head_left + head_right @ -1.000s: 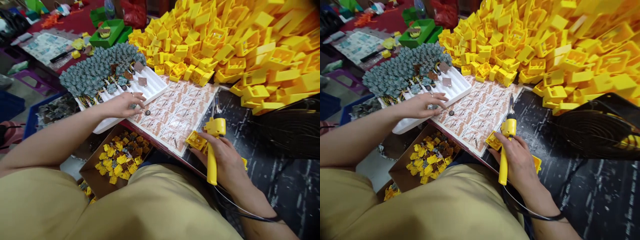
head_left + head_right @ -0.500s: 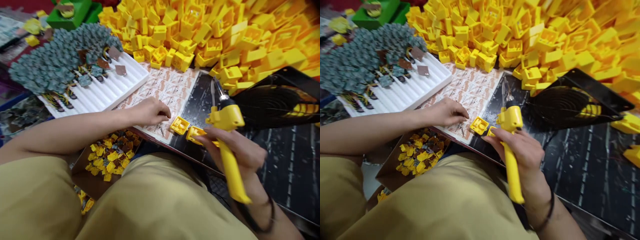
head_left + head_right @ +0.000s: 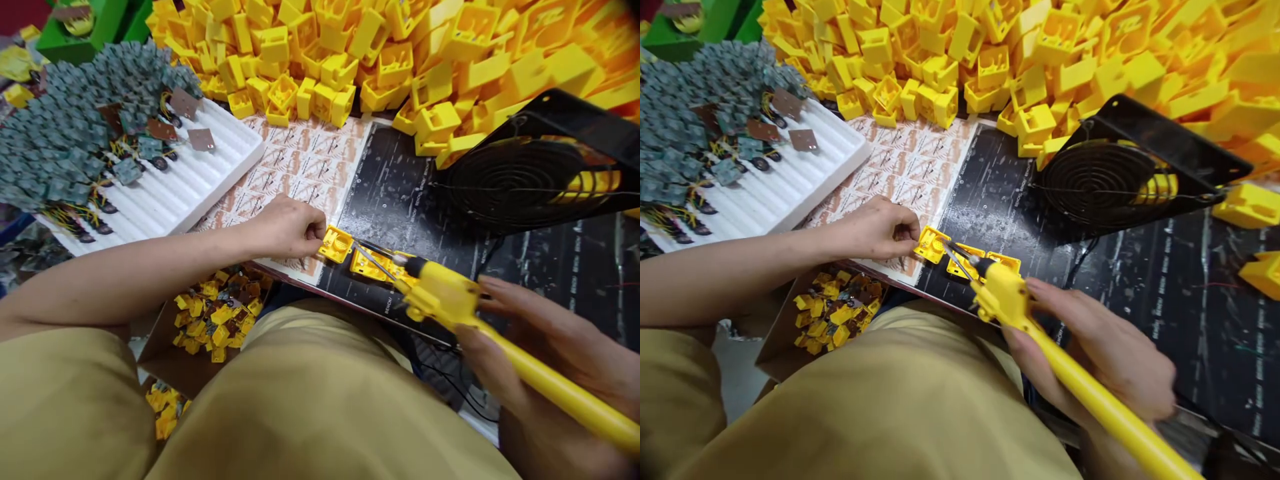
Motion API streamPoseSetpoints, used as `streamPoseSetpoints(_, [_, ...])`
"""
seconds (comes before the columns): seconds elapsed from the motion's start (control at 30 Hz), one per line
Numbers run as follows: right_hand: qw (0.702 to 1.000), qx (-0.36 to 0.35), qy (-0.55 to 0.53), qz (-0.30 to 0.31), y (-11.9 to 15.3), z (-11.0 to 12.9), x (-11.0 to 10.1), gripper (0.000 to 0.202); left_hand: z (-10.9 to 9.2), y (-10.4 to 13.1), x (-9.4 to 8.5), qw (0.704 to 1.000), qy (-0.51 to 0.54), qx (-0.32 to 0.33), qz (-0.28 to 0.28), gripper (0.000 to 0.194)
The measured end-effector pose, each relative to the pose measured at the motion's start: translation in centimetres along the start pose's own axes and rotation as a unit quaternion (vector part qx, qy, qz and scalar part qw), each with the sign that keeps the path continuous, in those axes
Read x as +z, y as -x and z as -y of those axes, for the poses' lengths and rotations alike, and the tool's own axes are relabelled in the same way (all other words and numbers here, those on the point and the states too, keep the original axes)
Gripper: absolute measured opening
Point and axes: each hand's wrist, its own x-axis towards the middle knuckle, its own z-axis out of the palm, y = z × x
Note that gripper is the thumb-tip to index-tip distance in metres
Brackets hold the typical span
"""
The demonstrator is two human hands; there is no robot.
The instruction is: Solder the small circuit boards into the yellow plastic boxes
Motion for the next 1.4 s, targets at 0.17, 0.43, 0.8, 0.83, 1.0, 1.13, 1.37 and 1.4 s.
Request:
streamPoseSetpoints(0.17, [0.992, -0.091, -0.088, -0.011, -0.9, -0.2, 1.7, 0.054, -0.1, -0.8, -0.8, 0.998, 0.011, -0.03, 0.052, 0.006])
streamPoseSetpoints(0.43, [0.978, -0.196, -0.074, -0.013, -2.6, 0.2, 1.9, 0.013, -0.6, -1.3, -1.6, 0.992, -0.018, -0.044, 0.119, 0.013])
streamPoseSetpoints(0.8, [0.966, -0.256, -0.02, 0.023, -3.3, 0.4, 2.2, 0.015, -1.2, -1.7, -1.1, 0.989, -0.114, -0.012, 0.097, 0.017])
streamPoseSetpoints(0.83, [0.963, -0.266, -0.019, 0.03, -3.5, 0.4, 2.2, 0.016, -1.2, -1.7, -1.1, 0.988, -0.118, -0.013, 0.097, 0.017])
streamPoseSetpoints(1.0, [0.965, -0.256, -0.019, 0.047, -3.8, 0.5, 1.3, 0.012, -1.3, -1.7, -1.3, 0.987, -0.113, -0.025, 0.113, 0.019])
streamPoseSetpoints(1.13, [0.981, -0.186, -0.013, 0.05, -3.3, 0.5, 0.7, 0.026, -1.2, -1.6, -1.4, 0.987, -0.112, -0.022, 0.114, 0.018])
streamPoseSetpoints(1.37, [0.982, -0.185, -0.011, 0.025, -3.0, 0.0, 0.7, 0.022, -1.5, -1.5, -1.3, 0.984, -0.132, -0.015, 0.115, 0.017])
streamPoseSetpoints(1.4, [0.983, -0.183, -0.006, 0.019, -2.9, -0.3, 0.8, 0.018, -1.6, -1.5, -1.3, 0.984, -0.135, -0.014, 0.114, 0.017])
